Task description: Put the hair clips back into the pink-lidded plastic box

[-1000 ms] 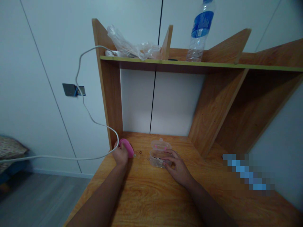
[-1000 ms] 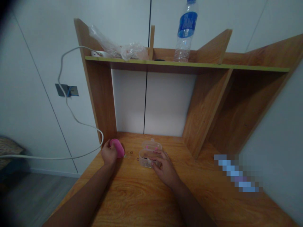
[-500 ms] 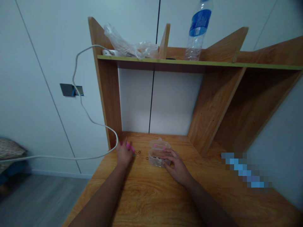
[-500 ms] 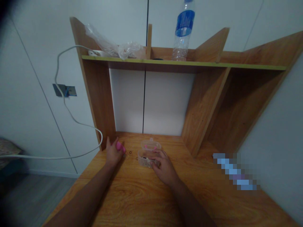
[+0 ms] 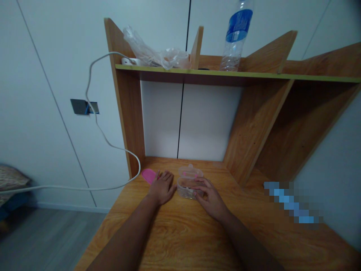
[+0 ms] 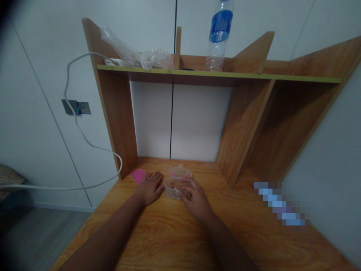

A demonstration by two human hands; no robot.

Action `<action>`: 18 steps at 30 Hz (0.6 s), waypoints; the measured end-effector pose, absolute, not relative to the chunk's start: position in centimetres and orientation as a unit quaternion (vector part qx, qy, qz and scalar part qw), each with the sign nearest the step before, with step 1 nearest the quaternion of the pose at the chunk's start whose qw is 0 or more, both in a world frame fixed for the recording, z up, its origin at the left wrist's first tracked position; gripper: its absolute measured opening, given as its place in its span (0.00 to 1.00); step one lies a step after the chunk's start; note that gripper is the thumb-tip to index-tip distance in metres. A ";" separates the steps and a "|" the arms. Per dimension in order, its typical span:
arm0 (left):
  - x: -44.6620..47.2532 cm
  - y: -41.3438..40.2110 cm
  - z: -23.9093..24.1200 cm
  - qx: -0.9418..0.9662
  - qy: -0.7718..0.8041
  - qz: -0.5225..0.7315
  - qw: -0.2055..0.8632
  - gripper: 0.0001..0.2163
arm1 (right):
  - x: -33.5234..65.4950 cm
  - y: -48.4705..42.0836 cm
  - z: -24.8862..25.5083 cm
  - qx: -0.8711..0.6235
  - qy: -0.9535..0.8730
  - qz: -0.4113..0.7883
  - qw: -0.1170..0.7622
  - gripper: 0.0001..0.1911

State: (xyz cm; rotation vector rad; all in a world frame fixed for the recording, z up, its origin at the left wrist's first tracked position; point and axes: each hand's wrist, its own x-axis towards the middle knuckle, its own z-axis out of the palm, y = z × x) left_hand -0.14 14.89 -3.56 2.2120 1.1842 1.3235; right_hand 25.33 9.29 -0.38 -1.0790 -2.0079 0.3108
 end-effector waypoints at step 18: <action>-0.2 15.4 -2.5 0.817 0.488 0.307 0.013 0.23 | 25.4 9.5 -1.0 -0.429 -0.791 0.122 0.419 0.08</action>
